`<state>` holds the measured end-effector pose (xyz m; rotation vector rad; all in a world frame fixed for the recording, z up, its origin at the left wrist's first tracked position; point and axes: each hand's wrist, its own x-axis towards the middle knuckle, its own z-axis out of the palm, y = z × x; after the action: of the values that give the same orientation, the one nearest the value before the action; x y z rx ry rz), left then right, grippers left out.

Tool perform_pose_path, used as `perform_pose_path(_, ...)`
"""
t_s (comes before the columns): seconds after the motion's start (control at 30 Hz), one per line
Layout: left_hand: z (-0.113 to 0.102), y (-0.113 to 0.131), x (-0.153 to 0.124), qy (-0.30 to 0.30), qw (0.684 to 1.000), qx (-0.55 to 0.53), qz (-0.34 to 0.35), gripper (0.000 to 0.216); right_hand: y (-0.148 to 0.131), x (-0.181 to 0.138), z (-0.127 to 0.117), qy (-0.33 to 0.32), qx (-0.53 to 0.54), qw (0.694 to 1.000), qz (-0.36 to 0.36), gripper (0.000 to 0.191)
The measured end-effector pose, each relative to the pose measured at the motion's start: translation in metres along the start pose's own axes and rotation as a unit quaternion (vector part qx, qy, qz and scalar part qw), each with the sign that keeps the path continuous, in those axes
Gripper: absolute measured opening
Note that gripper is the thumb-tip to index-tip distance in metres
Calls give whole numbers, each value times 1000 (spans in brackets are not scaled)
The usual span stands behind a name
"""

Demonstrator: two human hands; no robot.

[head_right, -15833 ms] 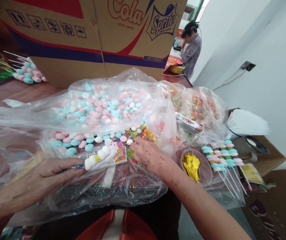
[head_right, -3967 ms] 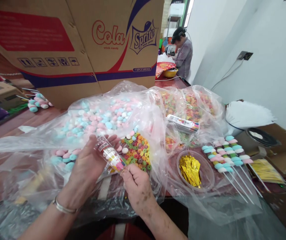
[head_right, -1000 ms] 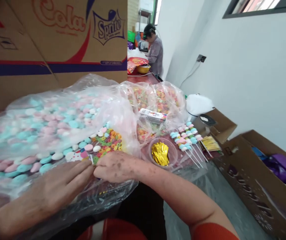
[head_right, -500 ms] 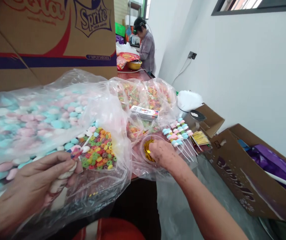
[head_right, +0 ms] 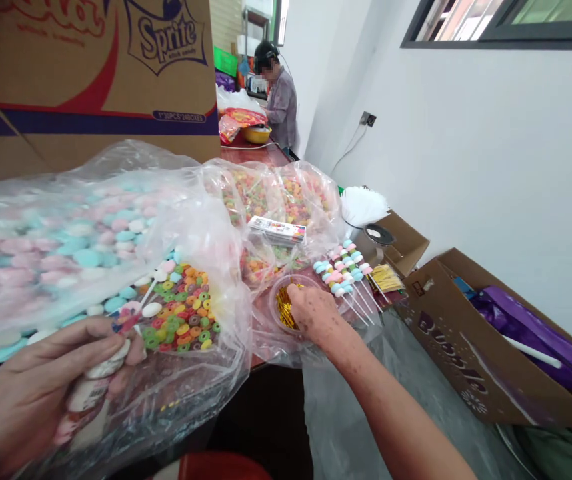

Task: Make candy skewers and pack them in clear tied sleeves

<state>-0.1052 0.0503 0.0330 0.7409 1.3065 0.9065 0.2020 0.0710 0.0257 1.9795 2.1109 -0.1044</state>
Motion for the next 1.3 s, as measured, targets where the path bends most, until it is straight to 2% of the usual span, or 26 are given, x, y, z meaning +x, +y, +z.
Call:
perform_pose_path(0.17, 2, 2, -4, -13, 1000, -16, -2, 25, -1, -5, -4, 5, -1, 1000, 0, 25)
perform_pose_path(0.33, 8, 5, -8, -29, 1000, 9, 6, 22, -6, -3, 5, -8, -3, 1000, -22, 24)
perform_pose_path(0.43, 8, 5, -9, -30, 999, 17, 9, 23, -7, -3, 7, 10, 7, 1000, -21, 26)
perform_pose_path(0.6, 1, -1, -3, -33, 999, 12, 20, 24, -1, -2, 1, 41, 41, 998, 14, 20)
perform_pose_path(0.7, -3, -6, 2, -49, 998, 19, 26, 28, 5, -3, 1, 71, 72, 994, 29, 18)
perform_pose_path(0.9, -2, -6, 1, -62, 997, 34, 20, 28, 15, -6, 13, 160, 174, 972, -15, 22)
perform_pose_path(1.07, 2, -2, -6, -63, 998, 22, 24, 22, 19, -7, 19, 229, 235, 944, 37, 25)
perform_pose_path(1.13, 4, -2, -8, -66, 997, 9, 28, 17, 14, -8, 17, 250, 299, 920, 38, 23)
perform_pose_path(1.17, 5, -2, -9, -69, 997, 0, 31, 15, 9, -9, 15, 259, 356, 897, 31, 21)
perform_pose_path(1.3, 15, -7, -12, -105, 993, -2, 55, 16, -36, -9, 5, 247, 595, 764, -31, 14)
